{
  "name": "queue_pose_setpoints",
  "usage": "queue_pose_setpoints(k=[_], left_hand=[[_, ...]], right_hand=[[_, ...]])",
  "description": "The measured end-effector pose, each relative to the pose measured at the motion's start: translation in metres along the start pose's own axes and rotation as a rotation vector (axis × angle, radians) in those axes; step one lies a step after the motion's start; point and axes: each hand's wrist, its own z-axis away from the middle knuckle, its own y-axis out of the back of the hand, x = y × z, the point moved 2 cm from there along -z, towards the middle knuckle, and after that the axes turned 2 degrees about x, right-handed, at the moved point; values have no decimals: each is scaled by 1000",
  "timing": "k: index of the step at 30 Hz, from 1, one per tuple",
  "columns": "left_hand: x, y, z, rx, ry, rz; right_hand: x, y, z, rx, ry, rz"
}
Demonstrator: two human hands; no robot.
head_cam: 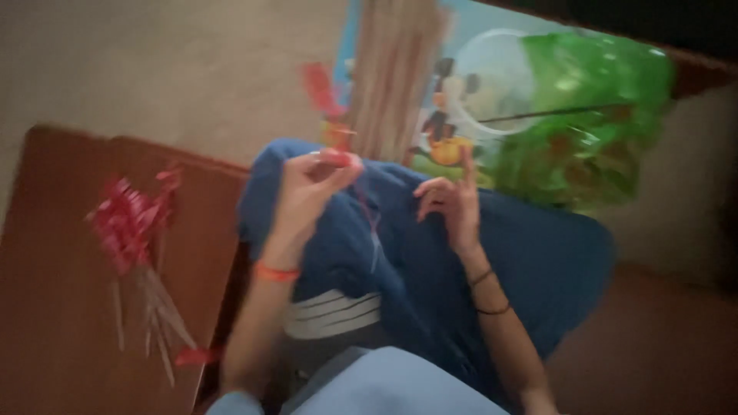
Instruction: The recorder is assembling decorative paper flowers by wrapping strips of red paper around wooden sticks.
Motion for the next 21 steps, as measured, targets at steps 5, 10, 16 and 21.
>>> queue_pose_setpoints(k=[5, 10, 16, 21], left_hand=[[98, 93, 67, 341, 3, -406], [147, 160, 127, 585, -73, -399], [135, 271, 172, 683, 297, -699], [62, 355, 175, 527, 546, -1255]], right_hand=[[-4, -8, 5, -10, -22, 65], [-5, -9, 3, -30, 1, 163], [8, -1, 5, -45, 57, 192], [10, -5, -1, -35, 41, 185]])
